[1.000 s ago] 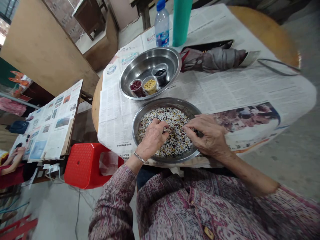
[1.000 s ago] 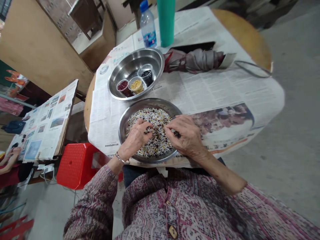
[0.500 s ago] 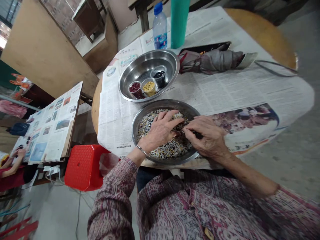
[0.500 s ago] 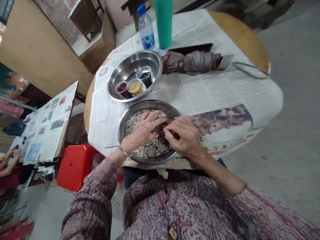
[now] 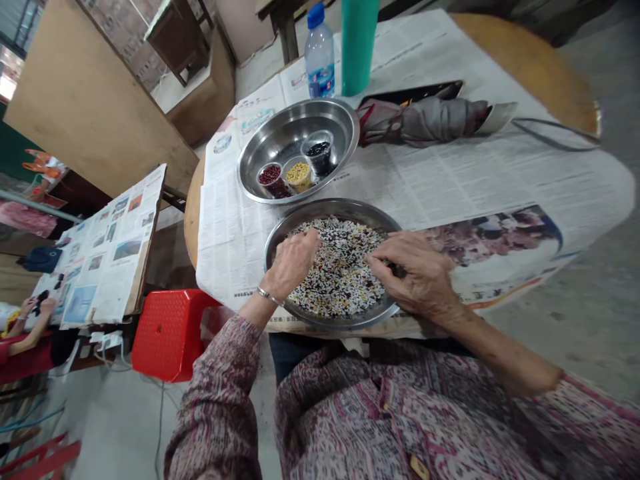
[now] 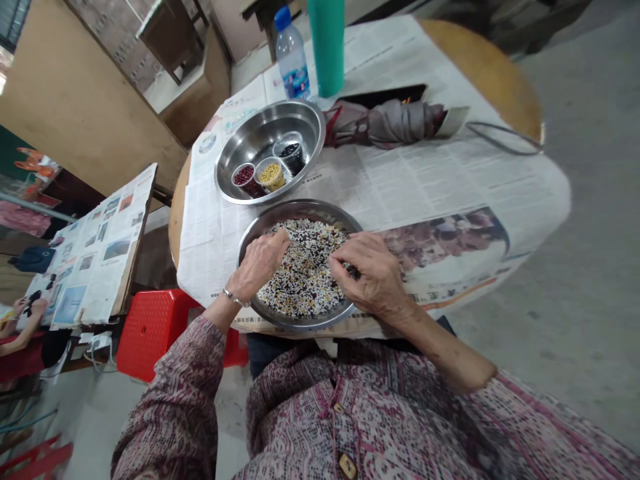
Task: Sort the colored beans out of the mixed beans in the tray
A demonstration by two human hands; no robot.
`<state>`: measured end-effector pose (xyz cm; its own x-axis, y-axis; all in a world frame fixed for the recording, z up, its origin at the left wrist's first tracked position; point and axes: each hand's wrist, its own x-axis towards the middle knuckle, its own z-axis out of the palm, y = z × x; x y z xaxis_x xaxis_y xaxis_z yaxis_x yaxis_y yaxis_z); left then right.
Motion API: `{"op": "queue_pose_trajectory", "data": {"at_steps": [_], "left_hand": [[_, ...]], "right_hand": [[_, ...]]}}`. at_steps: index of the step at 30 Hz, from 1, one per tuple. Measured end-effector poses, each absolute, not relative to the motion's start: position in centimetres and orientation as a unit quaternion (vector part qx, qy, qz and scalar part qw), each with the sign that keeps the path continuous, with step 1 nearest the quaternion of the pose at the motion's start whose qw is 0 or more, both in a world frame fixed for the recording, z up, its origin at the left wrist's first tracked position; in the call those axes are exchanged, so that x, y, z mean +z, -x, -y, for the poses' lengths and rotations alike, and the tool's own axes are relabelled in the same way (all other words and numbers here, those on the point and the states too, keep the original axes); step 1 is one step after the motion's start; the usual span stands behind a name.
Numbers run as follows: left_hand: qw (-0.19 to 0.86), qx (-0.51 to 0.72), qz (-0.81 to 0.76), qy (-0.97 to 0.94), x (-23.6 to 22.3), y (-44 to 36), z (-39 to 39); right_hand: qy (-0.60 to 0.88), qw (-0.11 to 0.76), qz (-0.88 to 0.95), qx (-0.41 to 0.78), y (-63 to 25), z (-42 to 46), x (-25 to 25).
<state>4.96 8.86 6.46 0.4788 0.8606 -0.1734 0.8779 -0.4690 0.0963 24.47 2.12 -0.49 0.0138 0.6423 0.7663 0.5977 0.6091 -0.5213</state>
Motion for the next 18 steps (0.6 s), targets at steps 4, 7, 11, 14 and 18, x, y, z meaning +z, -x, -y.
{"op": "queue_pose_trajectory", "data": {"at_steps": [4, 7, 11, 14, 18], "left_hand": [[0.095, -0.044, -0.471, -0.876, 7.4, -3.9, -5.7], [0.077, -0.030, -0.372, -0.925, 6.9, -4.4, -4.2], [0.043, -0.017, -0.320, -0.946, 5.3, -6.0, -5.1], [0.049, -0.022, -0.328, -0.943, 4.8, -6.9, -7.0], [0.116, -0.025, -0.354, -0.928, 5.4, -6.1, -8.9]], "right_hand": [[0.437, 0.568, 0.697, 0.033, -24.4, -2.1, -0.6], [0.434, 0.567, 0.700, 0.025, -24.4, -2.2, -0.7], [0.434, 0.557, 0.708, 0.003, -24.5, -2.2, -0.7], [0.431, 0.558, 0.709, 0.003, -24.5, -2.3, -0.7], [0.436, 0.568, 0.698, 0.022, -24.4, -2.3, -0.8]]}}
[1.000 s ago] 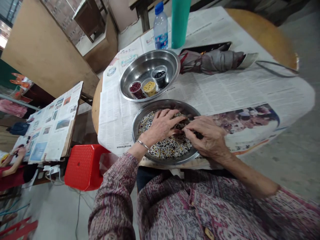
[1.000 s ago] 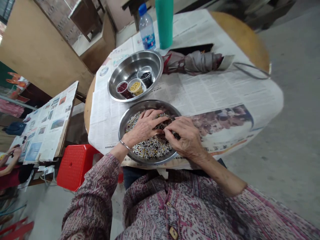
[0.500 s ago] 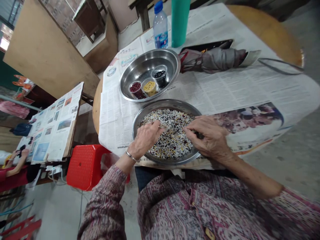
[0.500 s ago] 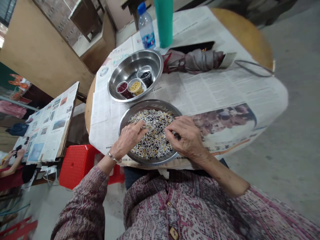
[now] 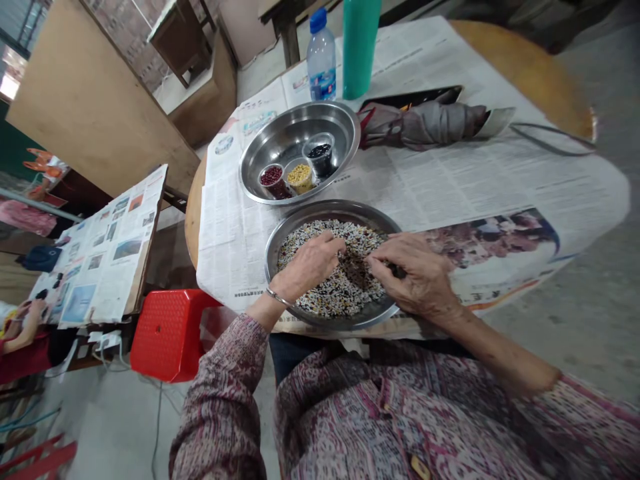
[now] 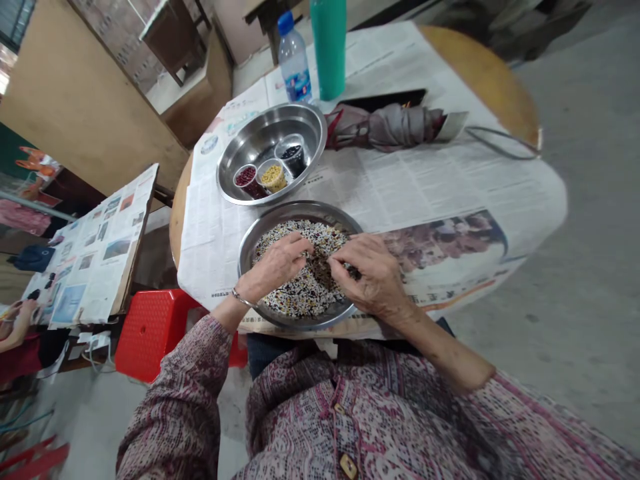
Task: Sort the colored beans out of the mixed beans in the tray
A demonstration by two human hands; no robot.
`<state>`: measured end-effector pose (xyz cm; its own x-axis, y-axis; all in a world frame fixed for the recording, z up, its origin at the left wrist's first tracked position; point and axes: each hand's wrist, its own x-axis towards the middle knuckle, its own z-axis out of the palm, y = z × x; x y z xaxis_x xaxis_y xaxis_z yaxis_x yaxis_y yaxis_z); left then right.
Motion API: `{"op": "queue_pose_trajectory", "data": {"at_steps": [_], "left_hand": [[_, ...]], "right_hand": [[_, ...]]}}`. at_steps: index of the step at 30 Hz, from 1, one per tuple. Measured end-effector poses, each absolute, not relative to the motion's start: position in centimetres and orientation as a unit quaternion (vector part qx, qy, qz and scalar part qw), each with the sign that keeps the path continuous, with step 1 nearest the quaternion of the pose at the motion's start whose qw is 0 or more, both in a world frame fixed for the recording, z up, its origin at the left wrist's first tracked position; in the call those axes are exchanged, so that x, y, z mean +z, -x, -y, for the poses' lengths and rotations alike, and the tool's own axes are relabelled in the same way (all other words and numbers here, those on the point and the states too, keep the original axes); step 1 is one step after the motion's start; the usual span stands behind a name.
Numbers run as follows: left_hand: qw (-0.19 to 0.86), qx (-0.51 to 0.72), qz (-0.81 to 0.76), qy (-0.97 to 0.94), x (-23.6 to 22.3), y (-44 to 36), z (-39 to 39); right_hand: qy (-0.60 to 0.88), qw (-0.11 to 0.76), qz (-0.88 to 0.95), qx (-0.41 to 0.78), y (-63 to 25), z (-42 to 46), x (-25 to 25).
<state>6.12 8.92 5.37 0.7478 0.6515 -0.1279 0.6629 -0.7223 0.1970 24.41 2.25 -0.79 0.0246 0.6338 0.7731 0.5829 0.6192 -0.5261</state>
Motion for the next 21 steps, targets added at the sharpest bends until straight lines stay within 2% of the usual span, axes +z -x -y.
{"op": "queue_pose_trajectory", "data": {"at_steps": [5, 12, 21], "left_hand": [[0.148, 0.002, -0.424, -0.894, 6.9, -3.2, -7.5], [0.200, -0.070, -0.394, -0.894, 7.6, -2.4, -3.0], [0.048, -0.008, -0.298, -0.953, 5.4, -5.0, -6.7]], "right_hand": [[0.442, 0.564, 0.697, 0.038, -24.5, -2.2, -0.9], [0.450, 0.558, 0.695, 0.060, -24.4, -2.0, -0.7], [0.450, 0.553, 0.699, 0.054, -24.5, -2.0, -0.9]]}}
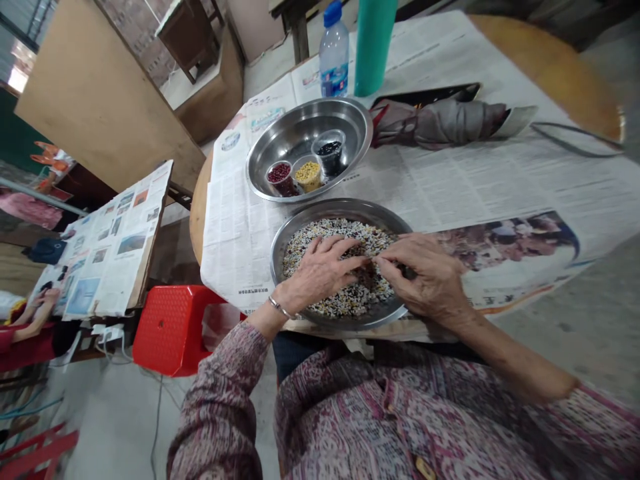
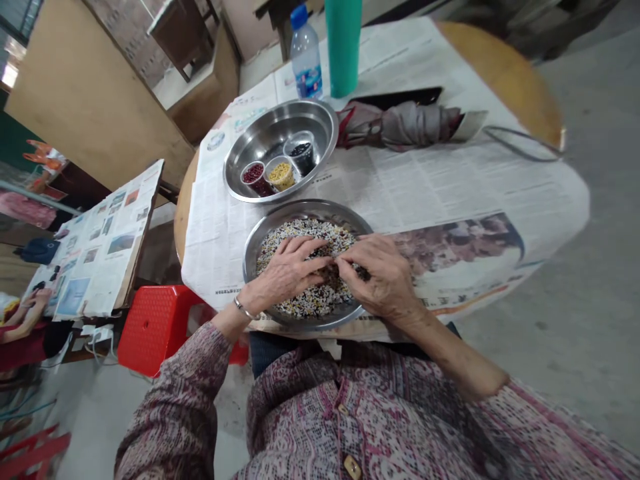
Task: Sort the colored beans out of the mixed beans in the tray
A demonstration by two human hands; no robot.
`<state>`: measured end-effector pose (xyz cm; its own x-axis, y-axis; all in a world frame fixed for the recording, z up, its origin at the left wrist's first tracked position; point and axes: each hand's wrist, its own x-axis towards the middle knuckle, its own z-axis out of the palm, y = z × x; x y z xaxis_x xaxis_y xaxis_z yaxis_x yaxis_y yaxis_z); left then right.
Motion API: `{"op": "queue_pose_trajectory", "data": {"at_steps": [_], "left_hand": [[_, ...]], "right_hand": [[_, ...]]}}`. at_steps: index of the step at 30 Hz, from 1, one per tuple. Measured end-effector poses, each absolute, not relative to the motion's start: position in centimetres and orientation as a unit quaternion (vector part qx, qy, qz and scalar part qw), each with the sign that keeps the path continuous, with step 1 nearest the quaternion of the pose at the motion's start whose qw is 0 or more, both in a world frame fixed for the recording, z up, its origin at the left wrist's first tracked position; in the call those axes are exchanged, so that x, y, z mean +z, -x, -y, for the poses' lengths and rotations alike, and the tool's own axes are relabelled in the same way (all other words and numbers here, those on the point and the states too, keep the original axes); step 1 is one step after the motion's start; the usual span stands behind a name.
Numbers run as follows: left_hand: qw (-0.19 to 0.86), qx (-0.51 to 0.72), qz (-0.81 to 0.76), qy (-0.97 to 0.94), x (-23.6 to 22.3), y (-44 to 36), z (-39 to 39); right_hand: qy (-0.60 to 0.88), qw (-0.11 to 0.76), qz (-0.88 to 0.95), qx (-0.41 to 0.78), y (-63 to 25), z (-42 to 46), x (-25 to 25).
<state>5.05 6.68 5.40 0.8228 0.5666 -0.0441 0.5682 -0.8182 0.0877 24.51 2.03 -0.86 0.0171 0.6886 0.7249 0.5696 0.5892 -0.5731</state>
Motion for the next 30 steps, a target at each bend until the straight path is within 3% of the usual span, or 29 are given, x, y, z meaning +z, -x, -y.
{"op": "queue_pose_trajectory", "data": {"at_steps": [7, 14, 21, 30], "left_hand": [[0.010, -0.048, -0.451, -0.891, 6.6, -3.5, -7.6], [0.129, 0.005, -0.493, -0.861, 6.8, -1.7, -4.3], [0.215, 0.022, -0.426, -0.878, 4.8, -4.8, -4.0], [0.076, 0.083, -0.476, -0.872, 5.6, -4.0, -7.1]], "right_hand": [[0.454, 0.554, 0.695, 0.062, -24.4, -2.0, -0.4], [0.461, 0.555, 0.688, 0.078, -24.5, -1.9, -0.5], [0.458, 0.553, 0.691, 0.082, -24.5, -1.9, -0.5], [0.434, 0.562, 0.703, 0.049, -24.5, -2.0, -0.8]]}}
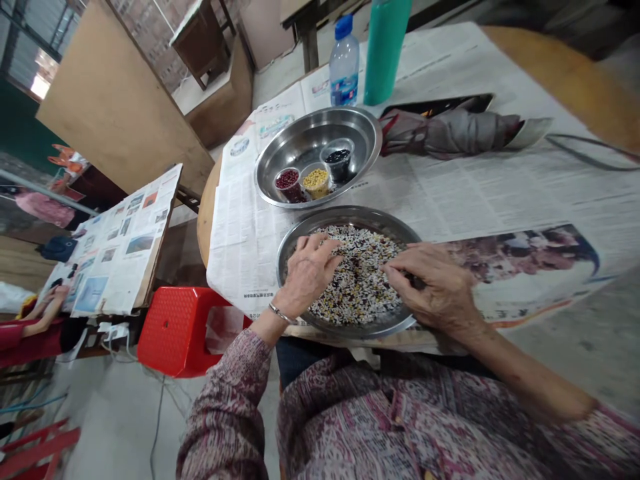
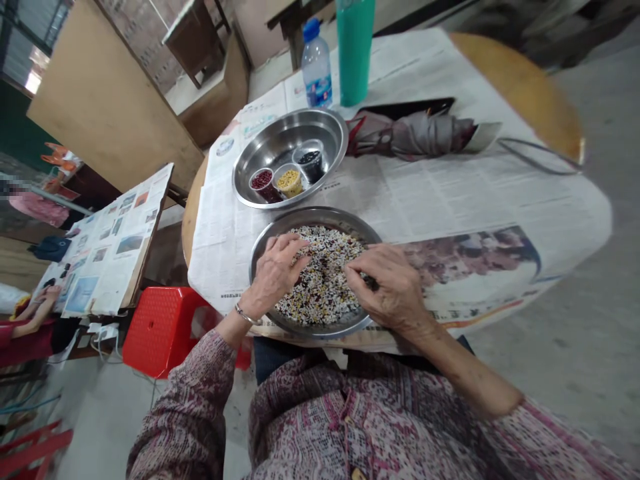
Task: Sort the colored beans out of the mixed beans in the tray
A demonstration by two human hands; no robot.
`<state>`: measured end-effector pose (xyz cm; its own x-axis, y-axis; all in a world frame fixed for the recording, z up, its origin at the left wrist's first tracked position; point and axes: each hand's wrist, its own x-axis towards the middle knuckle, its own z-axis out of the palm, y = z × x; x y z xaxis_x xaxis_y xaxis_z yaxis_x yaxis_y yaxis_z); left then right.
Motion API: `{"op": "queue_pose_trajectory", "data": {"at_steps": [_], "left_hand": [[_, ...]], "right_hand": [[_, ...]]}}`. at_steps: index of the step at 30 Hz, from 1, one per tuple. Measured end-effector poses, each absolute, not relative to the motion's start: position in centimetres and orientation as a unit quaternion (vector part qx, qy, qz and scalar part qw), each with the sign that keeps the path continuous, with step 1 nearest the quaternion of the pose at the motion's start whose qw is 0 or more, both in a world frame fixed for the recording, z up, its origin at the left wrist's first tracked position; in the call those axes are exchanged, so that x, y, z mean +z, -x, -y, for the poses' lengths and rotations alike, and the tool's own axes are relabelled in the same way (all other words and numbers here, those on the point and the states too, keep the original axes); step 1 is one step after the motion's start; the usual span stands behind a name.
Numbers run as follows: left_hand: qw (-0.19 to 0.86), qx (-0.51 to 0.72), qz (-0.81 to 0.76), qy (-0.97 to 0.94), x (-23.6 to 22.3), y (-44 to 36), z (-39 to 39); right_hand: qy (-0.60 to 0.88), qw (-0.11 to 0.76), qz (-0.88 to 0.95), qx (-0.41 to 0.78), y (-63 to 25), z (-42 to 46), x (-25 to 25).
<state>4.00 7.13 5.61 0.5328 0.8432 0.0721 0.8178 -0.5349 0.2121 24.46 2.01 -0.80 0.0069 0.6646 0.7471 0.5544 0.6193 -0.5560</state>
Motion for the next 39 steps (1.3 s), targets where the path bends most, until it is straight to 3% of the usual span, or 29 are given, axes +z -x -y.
{"op": "queue_pose_trajectory", "data": {"at_steps": [6, 17, 27, 33, 39], "left_hand": [[0.045, 0.032, -0.560, -0.827, 5.2, -3.5, -7.6], [0.236, 0.055, -0.399, -0.885, 5.2, -6.2, -4.3], [0.063, 0.002, -0.287, -0.956, 4.4, -8.1, -6.7], [0.052, -0.009, -0.368, -0.928, 5.2, -7.0, -9.5], [0.098, -0.061, -0.443, -0.889, 7.8, -2.7, -6.4]], "right_hand": [[0.442, 0.564, 0.695, 0.063, -24.4, -2.1, -0.9], [0.426, 0.572, 0.701, 0.022, -24.3, -2.3, -0.9], [0.462, 0.564, 0.682, 0.051, -24.6, -2.0, -1.6], [0.453, 0.570, 0.684, 0.046, -24.5, -2.0, -1.4], [0.447, 0.559, 0.696, 0.046, -24.4, -1.9, -0.6]]}}
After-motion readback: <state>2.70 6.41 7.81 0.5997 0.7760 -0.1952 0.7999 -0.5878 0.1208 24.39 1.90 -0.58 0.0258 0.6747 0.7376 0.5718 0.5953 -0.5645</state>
